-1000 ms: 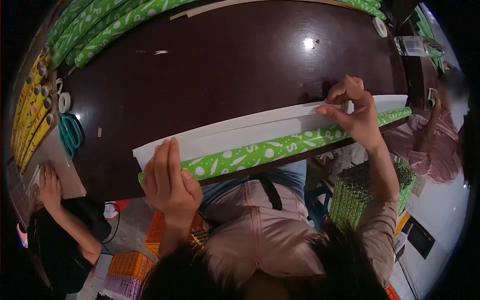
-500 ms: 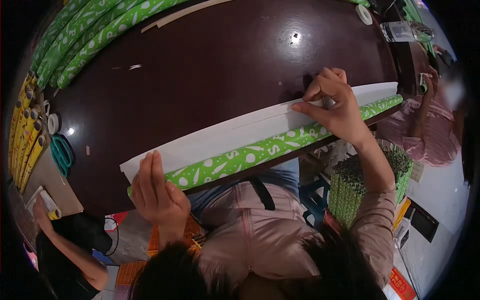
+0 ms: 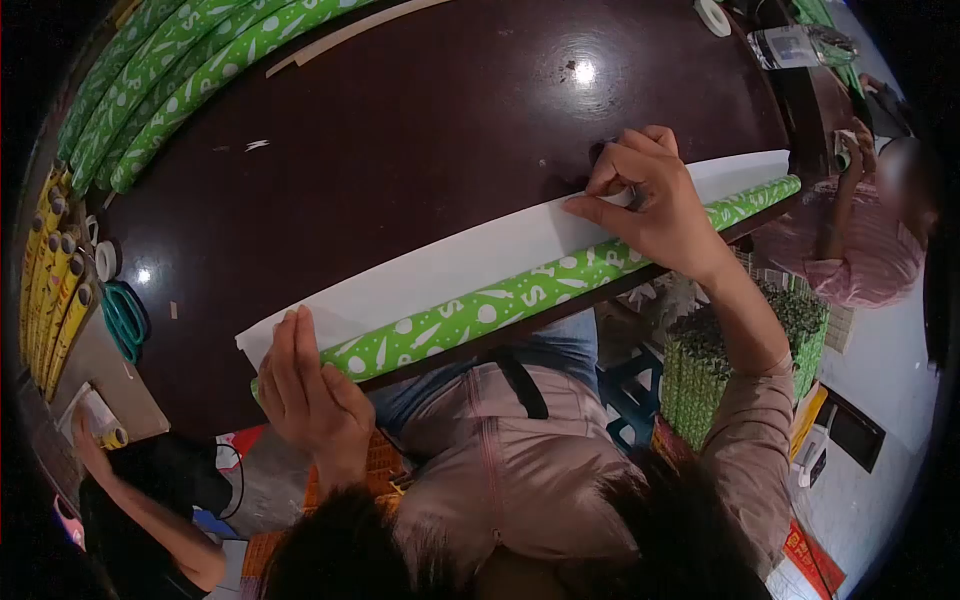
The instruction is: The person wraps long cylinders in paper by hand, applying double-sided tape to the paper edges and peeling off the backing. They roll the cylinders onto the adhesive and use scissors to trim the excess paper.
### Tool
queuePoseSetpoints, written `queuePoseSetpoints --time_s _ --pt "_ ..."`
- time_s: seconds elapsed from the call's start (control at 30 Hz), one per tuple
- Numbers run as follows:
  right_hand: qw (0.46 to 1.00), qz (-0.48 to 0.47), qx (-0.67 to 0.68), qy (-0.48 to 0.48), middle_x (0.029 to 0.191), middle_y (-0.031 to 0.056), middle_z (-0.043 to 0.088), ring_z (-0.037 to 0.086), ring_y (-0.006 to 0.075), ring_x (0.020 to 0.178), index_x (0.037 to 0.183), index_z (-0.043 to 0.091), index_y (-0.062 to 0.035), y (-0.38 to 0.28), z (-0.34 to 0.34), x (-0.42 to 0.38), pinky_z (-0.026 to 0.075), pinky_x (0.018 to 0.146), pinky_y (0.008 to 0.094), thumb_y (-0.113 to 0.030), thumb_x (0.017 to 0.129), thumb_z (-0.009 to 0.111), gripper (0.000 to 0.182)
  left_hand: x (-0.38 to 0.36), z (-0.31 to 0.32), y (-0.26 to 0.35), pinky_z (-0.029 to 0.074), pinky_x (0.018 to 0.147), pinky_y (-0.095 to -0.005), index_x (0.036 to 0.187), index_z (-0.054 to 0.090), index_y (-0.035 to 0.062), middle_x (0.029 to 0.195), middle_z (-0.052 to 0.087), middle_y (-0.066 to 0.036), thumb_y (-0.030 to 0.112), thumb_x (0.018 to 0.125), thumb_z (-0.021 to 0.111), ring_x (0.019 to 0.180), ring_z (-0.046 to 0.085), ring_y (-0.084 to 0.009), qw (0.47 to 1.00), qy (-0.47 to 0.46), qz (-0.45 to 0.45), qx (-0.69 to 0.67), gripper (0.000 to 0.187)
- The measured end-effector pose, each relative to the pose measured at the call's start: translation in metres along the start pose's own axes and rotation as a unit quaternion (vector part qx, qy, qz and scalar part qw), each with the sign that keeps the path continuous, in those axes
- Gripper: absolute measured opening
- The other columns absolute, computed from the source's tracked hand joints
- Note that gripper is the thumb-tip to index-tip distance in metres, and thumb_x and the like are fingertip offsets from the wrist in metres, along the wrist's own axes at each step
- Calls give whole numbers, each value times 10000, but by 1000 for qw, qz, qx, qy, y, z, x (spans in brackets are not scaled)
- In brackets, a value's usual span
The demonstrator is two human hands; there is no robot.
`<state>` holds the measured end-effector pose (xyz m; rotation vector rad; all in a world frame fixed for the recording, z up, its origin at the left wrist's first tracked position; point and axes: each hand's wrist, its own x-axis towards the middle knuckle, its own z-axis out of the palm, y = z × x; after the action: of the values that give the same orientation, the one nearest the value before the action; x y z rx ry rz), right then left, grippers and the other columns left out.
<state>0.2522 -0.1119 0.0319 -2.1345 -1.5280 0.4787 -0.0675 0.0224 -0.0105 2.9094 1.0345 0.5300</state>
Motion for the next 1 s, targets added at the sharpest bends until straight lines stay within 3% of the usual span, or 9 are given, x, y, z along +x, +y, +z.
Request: queuePoseSetpoints --time_s 0.27,0.57,0.67,0.8,1.0 --pt "999 -10 -31 9 705 8 499 442 179 770 713 582 -74 -3 4 0 335 812 323 -97 740 797 218 0 -2 -1 494 816 -394 1219 613 15 1184 613 -127 161 964 305 985 615 -279 1000 -12 -10 6 425" --pt "1000 -4 -30 -6 706 9 486 446 180 762 733 570 -74 -5 6 4 335 816 322 -108 746 794 227 9 -2 18 455 860 -437 1218 603 -26 1213 578 -138 296 888 462 1049 546 -309 997 -10 46 61 482" --pt "999 -12 -40 7 711 7 488 448 176 746 738 571 -76 -4 8 4 333 813 323 -120 748 794 228 22 1 40 450 852 -433 1126 617 -103 1161 581 -167 313 898 447 1049 528 -321 997 -18 62 33 504" --pt "999 -26 -41 8 716 5 491 451 174 731 742 575 -81 -4 8 4 332 804 319 -128 753 790 221 40 8 77 457 852 -463 1157 585 -124 1144 576 -206 318 843 547 1038 541 -354 995 -14 86 -50 544" --pt "997 -45 -60 32 718 2 522 482 173 703 752 570 -91 0 12 3 329 790 320 -142 756 785 221 56 21 135 456 899 -449 1133 597 -104 1084 586 -192 310 860 526 1023 555 -337 984 -18 123 -128 501"
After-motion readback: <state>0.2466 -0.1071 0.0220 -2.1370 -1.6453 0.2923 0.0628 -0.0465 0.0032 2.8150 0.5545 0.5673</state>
